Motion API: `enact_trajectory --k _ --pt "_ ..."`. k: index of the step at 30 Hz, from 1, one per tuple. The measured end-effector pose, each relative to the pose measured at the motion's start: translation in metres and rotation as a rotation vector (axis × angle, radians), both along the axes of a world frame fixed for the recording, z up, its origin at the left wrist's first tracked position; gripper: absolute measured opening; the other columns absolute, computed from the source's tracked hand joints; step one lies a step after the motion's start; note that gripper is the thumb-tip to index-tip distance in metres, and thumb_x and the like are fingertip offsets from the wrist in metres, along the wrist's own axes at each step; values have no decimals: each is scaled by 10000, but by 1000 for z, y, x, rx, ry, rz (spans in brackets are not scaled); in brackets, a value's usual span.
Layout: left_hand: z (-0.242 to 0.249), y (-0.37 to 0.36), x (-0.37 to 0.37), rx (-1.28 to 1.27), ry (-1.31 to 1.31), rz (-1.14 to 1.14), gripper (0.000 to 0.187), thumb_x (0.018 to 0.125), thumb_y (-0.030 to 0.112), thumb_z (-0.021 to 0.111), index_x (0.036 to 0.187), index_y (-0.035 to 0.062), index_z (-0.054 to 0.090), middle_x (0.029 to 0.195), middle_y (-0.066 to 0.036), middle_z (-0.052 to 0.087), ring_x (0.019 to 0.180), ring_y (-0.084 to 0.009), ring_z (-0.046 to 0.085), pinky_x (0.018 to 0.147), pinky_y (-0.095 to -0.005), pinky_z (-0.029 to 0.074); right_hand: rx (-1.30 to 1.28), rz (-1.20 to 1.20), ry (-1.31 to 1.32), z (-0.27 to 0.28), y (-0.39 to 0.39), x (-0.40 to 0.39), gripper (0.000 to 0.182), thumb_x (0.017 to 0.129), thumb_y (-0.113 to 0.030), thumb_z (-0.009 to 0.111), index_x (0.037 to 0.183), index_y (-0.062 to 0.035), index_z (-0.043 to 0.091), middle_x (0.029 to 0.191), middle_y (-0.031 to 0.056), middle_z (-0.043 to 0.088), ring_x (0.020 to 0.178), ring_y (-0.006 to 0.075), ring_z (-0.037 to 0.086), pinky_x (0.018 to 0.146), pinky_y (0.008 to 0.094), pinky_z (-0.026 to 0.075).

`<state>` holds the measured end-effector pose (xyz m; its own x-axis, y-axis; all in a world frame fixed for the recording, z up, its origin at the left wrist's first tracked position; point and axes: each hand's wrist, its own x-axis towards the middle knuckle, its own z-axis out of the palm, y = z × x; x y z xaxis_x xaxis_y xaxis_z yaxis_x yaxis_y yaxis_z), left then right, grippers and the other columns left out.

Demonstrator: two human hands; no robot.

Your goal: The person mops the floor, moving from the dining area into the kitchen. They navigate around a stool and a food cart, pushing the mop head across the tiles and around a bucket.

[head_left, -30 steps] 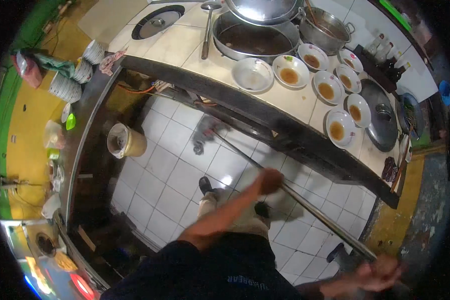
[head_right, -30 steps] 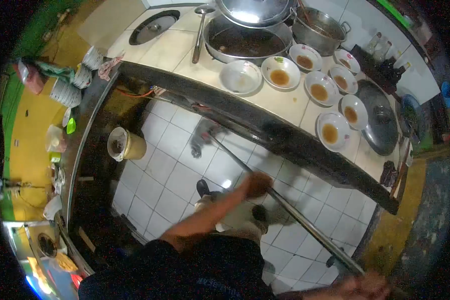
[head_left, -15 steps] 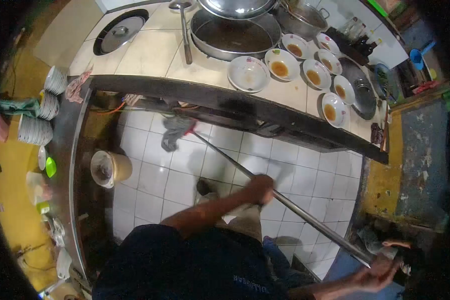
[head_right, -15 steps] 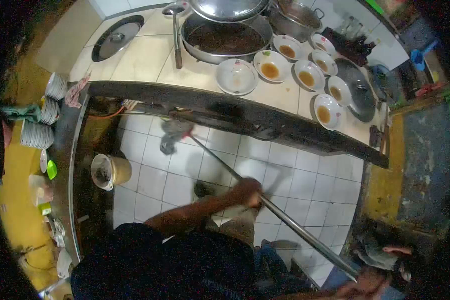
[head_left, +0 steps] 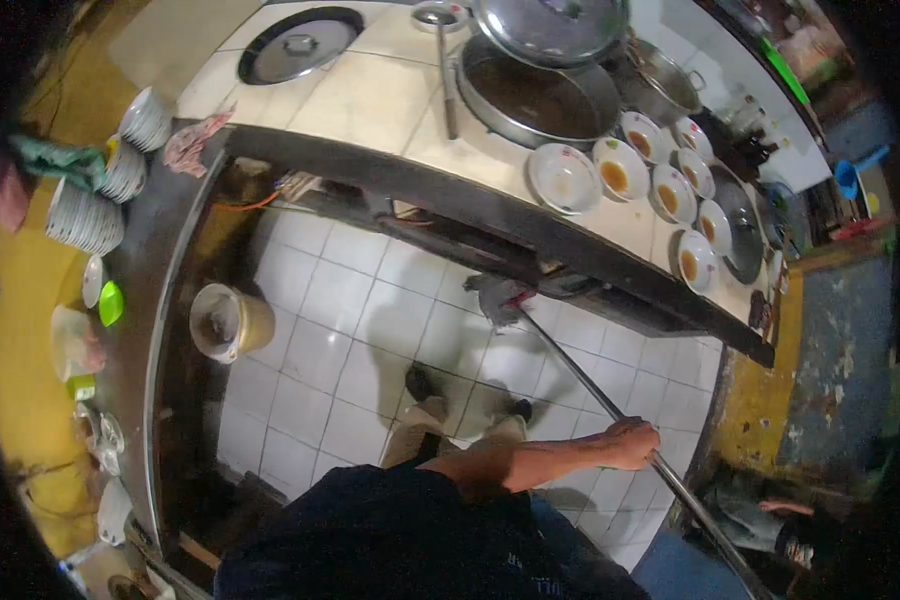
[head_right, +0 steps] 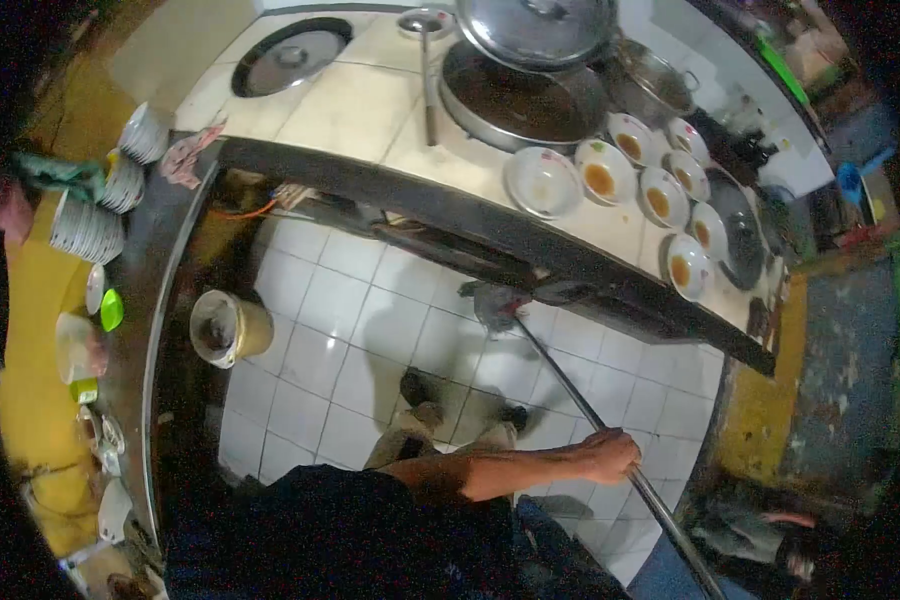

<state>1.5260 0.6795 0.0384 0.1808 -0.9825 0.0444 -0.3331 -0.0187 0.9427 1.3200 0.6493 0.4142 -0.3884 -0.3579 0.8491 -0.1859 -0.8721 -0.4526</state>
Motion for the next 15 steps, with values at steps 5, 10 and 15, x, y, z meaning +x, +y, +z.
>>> enact_trajectory --k 5,10,15 --pt "-41 69 75 128 -89 228 171 755 158 671 878 74 754 856 -178 720 873 -385 705 766 -525 559 243 1138 114 -42 -67 37 418 1078 -404 417 962 -83 658 501 -32 292 432 108 261 446 326 303" --pt "-175 194 210 304 -675 550 161 706 270 668 701 109 672 735 -146 645 738 -381 632 704 -539 476 612 1360 -57 -201 -8 156 365 1081 -318 438 791 -99 472 615 -36 222 540 120 266 552 293 263" --pt "-208 343 269 775 -679 858 276 901 352 659 800 100 709 882 -119 656 927 -344 651 879 -510 467 1163 1482 77 -322 100 184 195 911 -204 625 949 -61 497 873 111 492 823 243 504 775 382 437"
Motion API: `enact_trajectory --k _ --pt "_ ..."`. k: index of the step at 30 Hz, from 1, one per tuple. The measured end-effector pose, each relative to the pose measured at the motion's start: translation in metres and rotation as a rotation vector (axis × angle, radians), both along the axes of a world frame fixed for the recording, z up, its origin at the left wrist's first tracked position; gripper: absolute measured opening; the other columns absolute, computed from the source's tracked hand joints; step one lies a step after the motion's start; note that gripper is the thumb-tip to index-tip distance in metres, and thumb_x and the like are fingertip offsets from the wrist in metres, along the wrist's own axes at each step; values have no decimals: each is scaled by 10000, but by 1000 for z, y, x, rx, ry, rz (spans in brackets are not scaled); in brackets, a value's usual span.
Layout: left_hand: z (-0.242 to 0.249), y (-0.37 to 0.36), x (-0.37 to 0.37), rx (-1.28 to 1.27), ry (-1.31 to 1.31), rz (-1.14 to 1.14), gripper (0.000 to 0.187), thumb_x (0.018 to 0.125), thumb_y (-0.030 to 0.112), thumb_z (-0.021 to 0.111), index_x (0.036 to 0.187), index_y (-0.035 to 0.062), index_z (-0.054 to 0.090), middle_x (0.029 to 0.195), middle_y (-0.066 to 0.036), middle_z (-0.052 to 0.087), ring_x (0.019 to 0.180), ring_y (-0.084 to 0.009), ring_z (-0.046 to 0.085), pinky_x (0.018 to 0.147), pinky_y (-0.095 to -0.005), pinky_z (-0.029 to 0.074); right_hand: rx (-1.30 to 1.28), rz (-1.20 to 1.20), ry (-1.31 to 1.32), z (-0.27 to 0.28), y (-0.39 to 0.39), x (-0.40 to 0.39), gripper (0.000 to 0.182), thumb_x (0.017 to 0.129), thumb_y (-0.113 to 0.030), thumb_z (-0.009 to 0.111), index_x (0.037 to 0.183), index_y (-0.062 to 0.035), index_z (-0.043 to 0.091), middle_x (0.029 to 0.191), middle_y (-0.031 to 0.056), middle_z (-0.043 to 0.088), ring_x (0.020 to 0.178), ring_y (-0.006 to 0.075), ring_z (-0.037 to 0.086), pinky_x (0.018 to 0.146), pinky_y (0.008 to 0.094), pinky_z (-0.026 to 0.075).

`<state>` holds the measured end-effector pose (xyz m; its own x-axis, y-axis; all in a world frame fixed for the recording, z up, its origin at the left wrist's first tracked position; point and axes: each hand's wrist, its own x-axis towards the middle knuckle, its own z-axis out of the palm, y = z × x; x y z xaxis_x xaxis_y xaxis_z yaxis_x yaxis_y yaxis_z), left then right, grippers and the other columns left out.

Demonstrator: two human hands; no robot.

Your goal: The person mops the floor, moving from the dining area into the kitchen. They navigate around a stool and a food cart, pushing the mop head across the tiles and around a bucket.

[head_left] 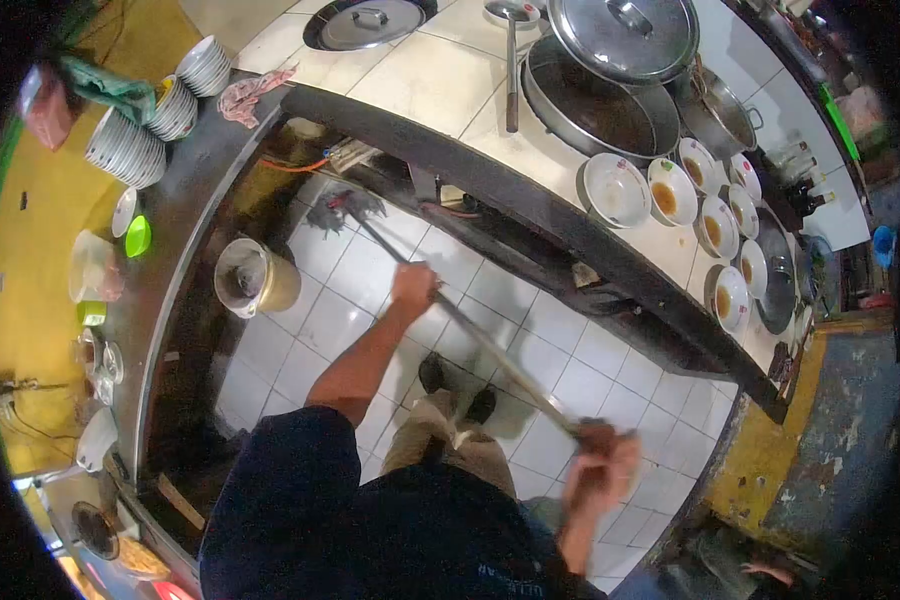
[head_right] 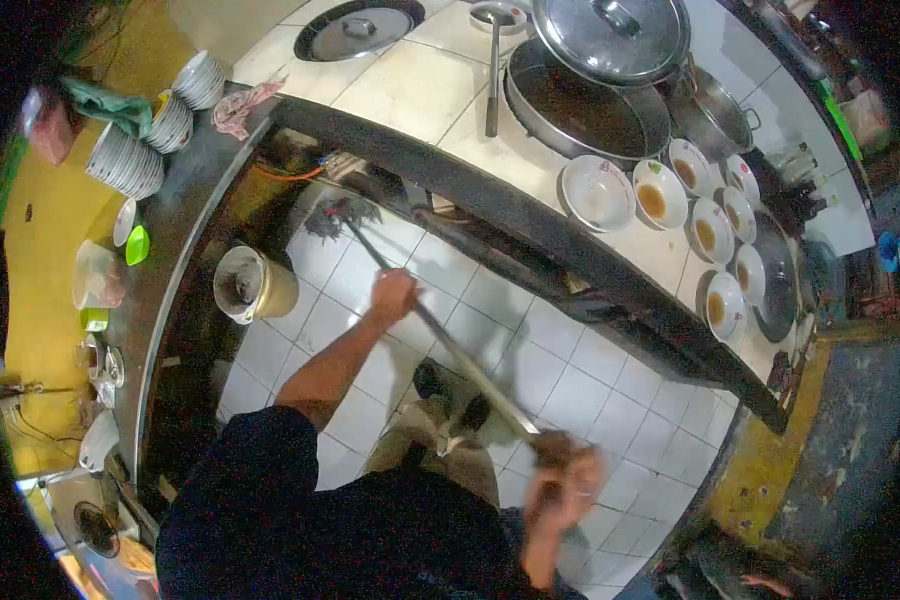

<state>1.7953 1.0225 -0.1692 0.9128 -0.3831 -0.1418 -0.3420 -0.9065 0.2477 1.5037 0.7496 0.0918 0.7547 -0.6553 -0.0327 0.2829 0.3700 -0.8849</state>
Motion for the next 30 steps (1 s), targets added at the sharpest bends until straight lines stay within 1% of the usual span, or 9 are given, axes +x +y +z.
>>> enact_trajectory --k 3,9,11,13,15,21,24,27,30 --pt "8 24 -21 -68 -88 23 265 909 341 676 854 83 699 839 -106 640 959 -292 639 873 -470 481 15 255 -5 -66 -40 -49 381 891 -254 685 1135 3 546 1068 220 637 987 342 633 876 443 531" --pt "89 -96 -129 -262 185 -155 472 938 516 588 959 66 727 912 -163 715 886 -361 687 807 -523 538 -23 -169 -529 103 -248 -110 428 1071 -446 430 1105 -72 636 621 32 444 456 120 302 450 312 317" --pt "128 -133 -186 -472 93 -189 443 947 487 586 930 64 716 870 -180 707 845 -387 687 792 -541 539 -1282 458 -666 242 -170 -35 516 1069 -501 418 1354 -89 543 751 67 553 465 120 339 461 301 367" --pt "181 -152 -212 -364 346 -287 309 957 358 592 843 96 710 784 -165 697 824 -361 698 858 -510 517 -610 671 -705 270 -199 -78 551 1067 -531 398 1431 -129 495 842 71 614 459 110 362 463 295 401" --pt "180 -142 -214 -356 284 -436 266 882 344 637 879 91 719 828 -171 698 795 -383 676 777 -523 532 -564 401 -683 248 -199 -79 473 1034 -488 441 1328 -128 528 836 69 619 513 133 411 505 317 423" --pt "88 -32 -155 -361 -6 -33 141 740 268 693 751 128 673 747 -123 678 735 -350 636 756 -499 459 -682 140 160 62 -98 -40 256 934 -359 568 1018 -125 629 819 61 634 674 199 558 630 383 489" --pt "54 14 -142 -401 -111 213 255 867 289 681 778 50 691 817 -176 691 840 -397 653 776 -513 502 -2100 581 1277 58 -58 -53 178 884 -294 632 863 -124 679 810 58 641 754 232 632 692 416 521" --pt "57 7 -156 -454 -76 270 312 858 348 708 789 44 692 828 -176 692 847 -400 652 779 -502 524 -2204 686 1429 116 -47 -33 198 895 -251 629 855 -90 737 834 58 710 806 233 690 661 421 539" --pt "102 -60 -196 -523 -97 239 316 867 378 712 821 65 714 836 -161 689 831 -367 664 725 -496 546 -1006 213 307 122 -114 -41 181 897 -222 635 854 -71 724 824 64 704 793 226 684 663 409 539"
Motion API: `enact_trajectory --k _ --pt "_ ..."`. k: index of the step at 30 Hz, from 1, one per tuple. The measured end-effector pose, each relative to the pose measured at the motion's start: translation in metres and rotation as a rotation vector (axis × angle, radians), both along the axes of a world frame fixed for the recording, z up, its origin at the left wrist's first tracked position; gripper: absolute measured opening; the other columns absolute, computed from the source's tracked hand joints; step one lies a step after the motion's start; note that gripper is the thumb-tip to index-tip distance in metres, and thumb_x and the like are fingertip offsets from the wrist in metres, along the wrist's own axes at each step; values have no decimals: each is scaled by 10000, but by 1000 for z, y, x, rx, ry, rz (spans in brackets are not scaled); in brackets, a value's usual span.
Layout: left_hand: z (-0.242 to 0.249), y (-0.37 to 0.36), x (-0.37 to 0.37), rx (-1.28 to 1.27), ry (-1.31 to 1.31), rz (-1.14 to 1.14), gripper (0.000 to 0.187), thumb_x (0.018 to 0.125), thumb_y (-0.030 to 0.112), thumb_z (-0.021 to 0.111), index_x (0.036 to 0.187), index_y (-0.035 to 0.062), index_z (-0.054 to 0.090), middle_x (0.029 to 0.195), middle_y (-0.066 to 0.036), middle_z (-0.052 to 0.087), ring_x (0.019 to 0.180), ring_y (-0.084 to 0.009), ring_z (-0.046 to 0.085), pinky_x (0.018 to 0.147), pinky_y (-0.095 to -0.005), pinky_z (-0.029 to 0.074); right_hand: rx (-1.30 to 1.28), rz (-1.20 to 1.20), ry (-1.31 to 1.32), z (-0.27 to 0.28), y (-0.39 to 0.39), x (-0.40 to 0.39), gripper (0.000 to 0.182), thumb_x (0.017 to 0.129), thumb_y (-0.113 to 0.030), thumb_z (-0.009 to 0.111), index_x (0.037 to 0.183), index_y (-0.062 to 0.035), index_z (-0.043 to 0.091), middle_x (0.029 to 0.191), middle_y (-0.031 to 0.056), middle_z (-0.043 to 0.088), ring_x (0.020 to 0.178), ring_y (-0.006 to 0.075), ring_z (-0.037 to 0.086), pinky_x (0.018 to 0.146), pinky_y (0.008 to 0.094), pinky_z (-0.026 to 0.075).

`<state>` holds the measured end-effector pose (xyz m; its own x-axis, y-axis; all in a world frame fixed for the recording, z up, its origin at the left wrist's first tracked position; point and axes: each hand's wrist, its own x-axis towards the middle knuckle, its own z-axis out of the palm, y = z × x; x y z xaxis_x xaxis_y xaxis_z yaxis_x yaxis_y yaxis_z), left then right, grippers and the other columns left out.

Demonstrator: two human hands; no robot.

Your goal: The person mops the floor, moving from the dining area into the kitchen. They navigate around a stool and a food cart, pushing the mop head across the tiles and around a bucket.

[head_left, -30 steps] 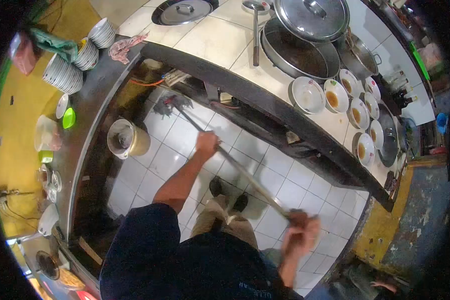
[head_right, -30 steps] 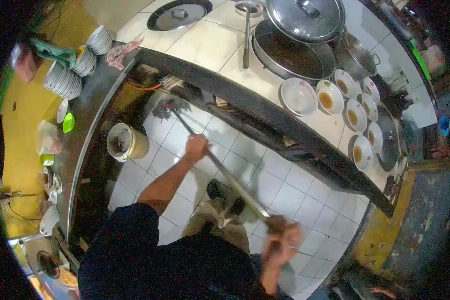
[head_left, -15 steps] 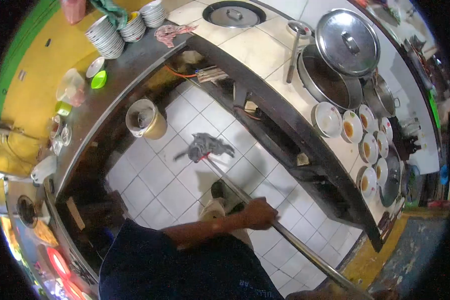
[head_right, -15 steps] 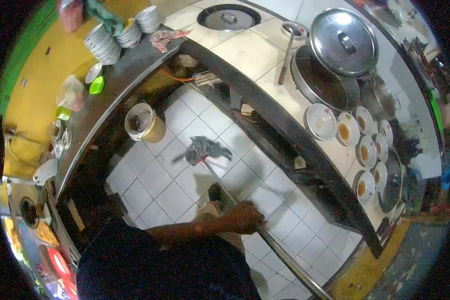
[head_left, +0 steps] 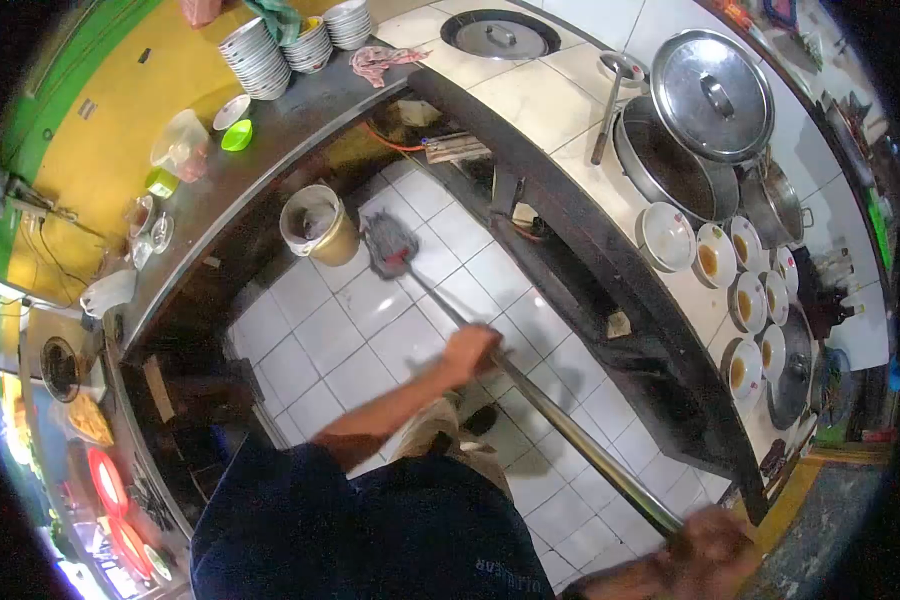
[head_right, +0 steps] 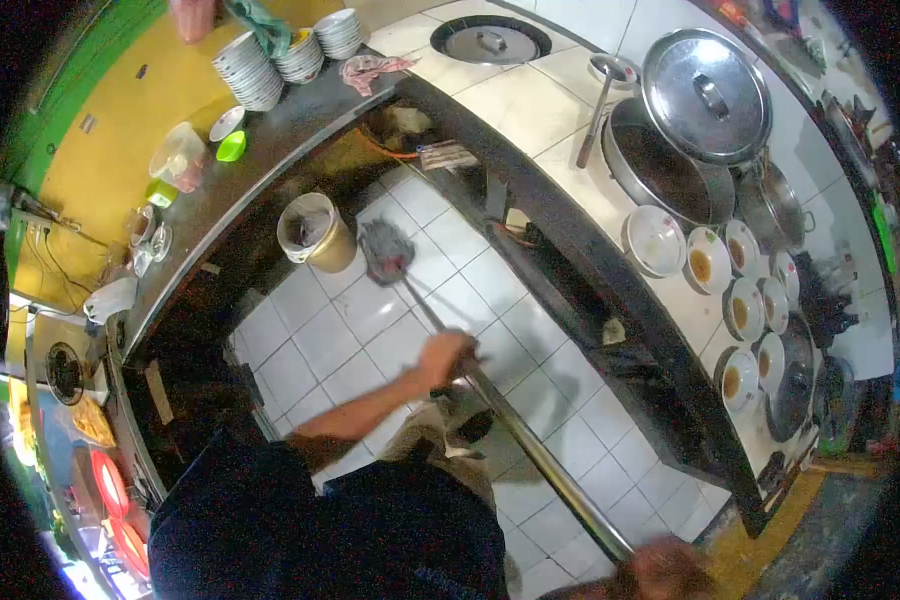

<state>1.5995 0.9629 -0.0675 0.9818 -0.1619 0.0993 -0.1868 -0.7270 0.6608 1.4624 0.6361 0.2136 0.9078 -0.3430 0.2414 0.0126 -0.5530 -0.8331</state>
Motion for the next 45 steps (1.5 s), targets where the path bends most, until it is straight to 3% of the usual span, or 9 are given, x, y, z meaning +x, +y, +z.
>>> enact_trajectory --k 1,2,8,14,17,21,25,33,45 --pt "28 -32 -9 165 351 -60 291 883 362 688 832 77 719 839 -152 694 828 -373 675 740 -502 553 168 63 -198 6 -14 0 175 897 -213 637 854 -65 720 820 66 702 789 224 682 664 405 538" --pt "38 -43 -38 -70 -26 -148 256 889 336 669 858 89 727 833 -152 699 832 -380 687 790 -507 548 285 134 -348 14 -24 -2 170 898 -203 638 853 -59 716 817 68 700 784 222 680 665 401 538" --pt "77 -36 -37 213 63 -589 234 924 322 606 883 122 722 856 -149 702 791 -350 666 826 -495 522 389 287 -448 -12 6 1 140 901 -145 649 852 -21 691 796 81 687 758 208 668 669 377 537" --pt "-15 79 33 168 -191 227 455 783 480 802 976 99 644 1170 -92 667 1125 -326 615 949 -481 477 281 490 -312 -106 106 24 117 905 -87 660 850 16 666 775 93 674 731 194 655 674 353 536" --pt "-28 112 32 278 171 311 444 806 468 785 1029 118 628 1262 -80 636 1283 -309 535 1016 -532 432 215 604 -290 -140 156 37 110 906 -58 665 849 35 654 765 100 668 718 187 649 676 342 535" --pt "-30 118 17 334 21 404 371 871 445 727 988 107 626 1159 -86 672 1237 -320 568 1018 -550 430 310 665 -109 -155 194 39 123 905 -53 690 854 52 651 767 107 671 719 179 646 686 348 539" --pt "24 70 -5 87 -211 363 256 855 299 744 866 77 617 984 -81 672 1024 -322 639 945 -481 489 -309 669 97 -93 131 40 177 870 -82 747 851 35 616 743 102 642 692 168 619 689 363 540" --pt "31 110 47 381 160 147 264 923 325 653 894 66 697 975 -107 707 984 -315 660 886 -440 517 504 462 -190 -90 175 52 285 899 -166 717 794 -34 487 644 64 538 629 166 534 653 366 478" --pt "-91 228 214 -115 -391 335 227 931 190 666 752 52 685 788 -111 664 877 -318 640 956 -461 447 844 113 -241 -65 316 160 470 942 -291 672 710 -139 293 495 7 380 534 162 406 600 371 385"
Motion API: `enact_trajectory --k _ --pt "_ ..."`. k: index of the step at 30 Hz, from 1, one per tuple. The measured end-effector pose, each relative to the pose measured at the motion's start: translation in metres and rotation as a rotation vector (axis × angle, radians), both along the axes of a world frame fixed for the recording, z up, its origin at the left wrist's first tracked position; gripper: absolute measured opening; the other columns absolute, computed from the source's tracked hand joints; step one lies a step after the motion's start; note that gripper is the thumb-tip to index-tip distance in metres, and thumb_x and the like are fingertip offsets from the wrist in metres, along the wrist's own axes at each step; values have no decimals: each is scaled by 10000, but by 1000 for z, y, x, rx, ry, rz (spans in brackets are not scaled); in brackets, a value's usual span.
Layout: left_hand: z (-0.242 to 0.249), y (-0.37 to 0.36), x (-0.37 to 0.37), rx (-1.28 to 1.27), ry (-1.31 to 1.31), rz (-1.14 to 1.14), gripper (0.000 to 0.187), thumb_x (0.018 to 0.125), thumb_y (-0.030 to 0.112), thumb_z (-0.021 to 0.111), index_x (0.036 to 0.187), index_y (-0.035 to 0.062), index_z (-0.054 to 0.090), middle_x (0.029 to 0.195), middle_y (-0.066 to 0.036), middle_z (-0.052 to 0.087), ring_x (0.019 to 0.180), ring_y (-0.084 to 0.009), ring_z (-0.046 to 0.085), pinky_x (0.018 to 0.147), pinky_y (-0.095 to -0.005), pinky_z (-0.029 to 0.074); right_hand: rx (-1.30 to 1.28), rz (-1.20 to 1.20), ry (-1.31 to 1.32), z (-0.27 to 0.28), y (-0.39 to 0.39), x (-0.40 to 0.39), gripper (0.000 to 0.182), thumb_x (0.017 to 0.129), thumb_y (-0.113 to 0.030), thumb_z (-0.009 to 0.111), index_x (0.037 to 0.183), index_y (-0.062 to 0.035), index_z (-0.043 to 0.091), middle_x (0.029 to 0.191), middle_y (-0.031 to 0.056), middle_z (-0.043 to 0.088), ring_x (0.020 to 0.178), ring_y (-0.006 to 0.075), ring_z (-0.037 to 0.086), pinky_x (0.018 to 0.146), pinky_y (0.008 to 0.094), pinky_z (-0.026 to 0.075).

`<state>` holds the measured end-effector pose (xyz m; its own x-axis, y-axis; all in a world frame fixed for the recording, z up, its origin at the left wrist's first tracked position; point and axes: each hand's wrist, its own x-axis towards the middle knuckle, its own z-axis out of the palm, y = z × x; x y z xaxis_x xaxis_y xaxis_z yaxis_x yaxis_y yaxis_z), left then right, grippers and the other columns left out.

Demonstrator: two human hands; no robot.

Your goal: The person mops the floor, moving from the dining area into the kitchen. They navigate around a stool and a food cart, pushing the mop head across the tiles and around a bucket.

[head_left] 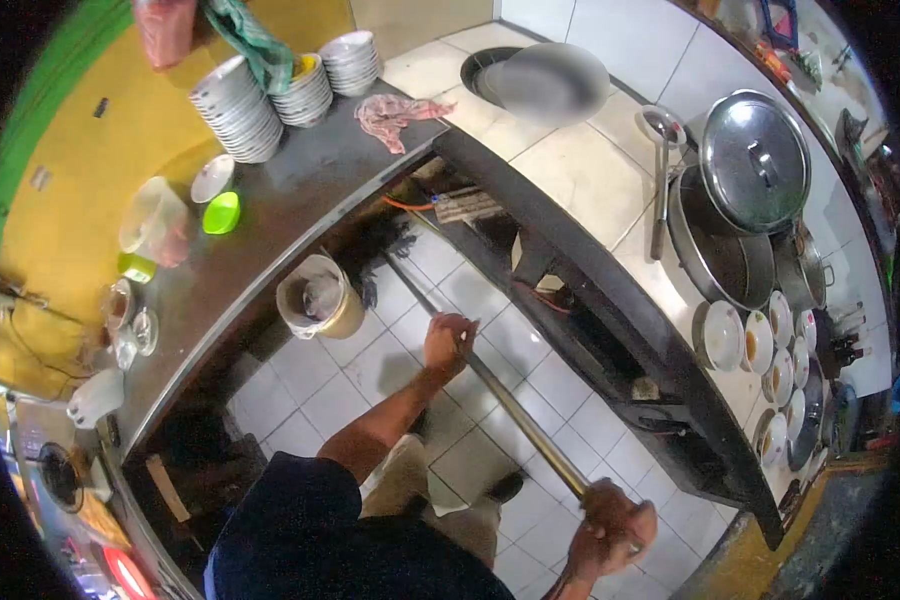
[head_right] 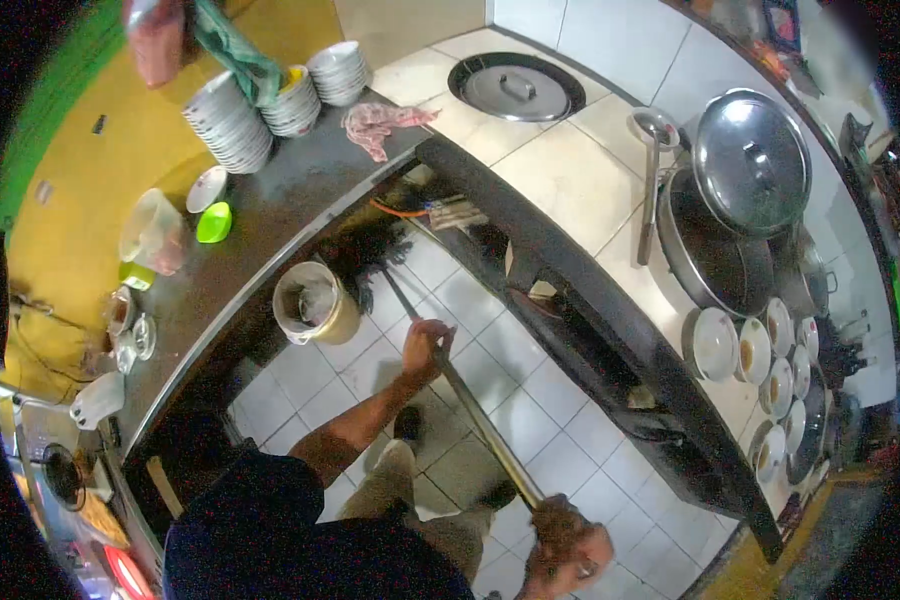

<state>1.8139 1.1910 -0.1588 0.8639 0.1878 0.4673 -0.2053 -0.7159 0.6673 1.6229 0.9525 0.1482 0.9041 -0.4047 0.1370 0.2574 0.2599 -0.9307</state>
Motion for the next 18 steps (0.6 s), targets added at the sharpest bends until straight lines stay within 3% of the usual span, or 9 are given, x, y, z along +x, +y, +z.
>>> enact_trajectory --k 6,8,10,11,12,14,15,17,18 --pt "-2 14 87 -2 -9 -215 238 902 214 713 720 77 643 787 -91 645 857 -313 636 947 -454 435 -30 -150 -67 -1 50 40 383 974 -194 614 722 -155 329 506 -25 253 526 129 358 693 369 419" --pt "8 40 102 26 63 -506 310 918 346 686 804 63 633 816 -142 643 882 -366 634 914 -501 469 121 -212 -127 -8 47 57 360 978 -156 587 718 -149 338 532 -28 234 532 121 348 736 362 422" --pt "-3 61 127 81 233 -652 356 922 407 674 813 70 633 817 -147 638 875 -364 632 878 -495 481 55 -194 -135 -10 40 69 163 995 -161 541 887 -108 432 589 -25 293 573 115 378 803 339 433" --pt "-18 68 145 103 310 -719 381 924 438 667 818 74 633 818 -150 636 871 -362 631 860 -492 487 71 -449 -43 3 57 86 125 999 -173 543 973 -72 474 600 -19 314 587 120 395 822 357 443" --pt "-36 82 160 289 365 -731 399 937 458 648 819 77 636 810 -158 634 848 -357 636 821 -487 498 88 -711 48 16 75 102 161 1003 -185 545 1058 -37 517 611 -13 334 600 124 413 841 374 453" --pt "-58 74 173 372 326 -765 360 933 412 651 814 72 646 775 -146 630 816 -350 638 817 -483 500 87 -753 -36 -8 45 107 303 998 -214 569 1193 17 552 636 0 372 640 130 446 866 374 468" --pt "-68 61 167 177 150 -687 316 909 370 664 801 73 653 751 -136 622 798 -348 637 807 -481 502 76 -790 -44 -15 19 100 380 995 -228 580 1260 44 570 648 6 391 660 133 462 878 375 475" --pt "-80 16 150 114 79 -554 153 807 224 693 769 79 663 700 -98 597 773 -341 632 785 -481 501 -88 -948 157 48 70 139 195 1018 -217 547 874 -87 542 617 -31 311 567 114 337 649 280 393" --pt "-43 7 135 55 17 -602 101 770 167 716 768 87 654 706 -96 604 772 -334 632 768 -481 488 -634 -502 -218 54 19 130 211 1055 -241 485 1081 -58 585 928 87 491 529 122 391 563 307 390"
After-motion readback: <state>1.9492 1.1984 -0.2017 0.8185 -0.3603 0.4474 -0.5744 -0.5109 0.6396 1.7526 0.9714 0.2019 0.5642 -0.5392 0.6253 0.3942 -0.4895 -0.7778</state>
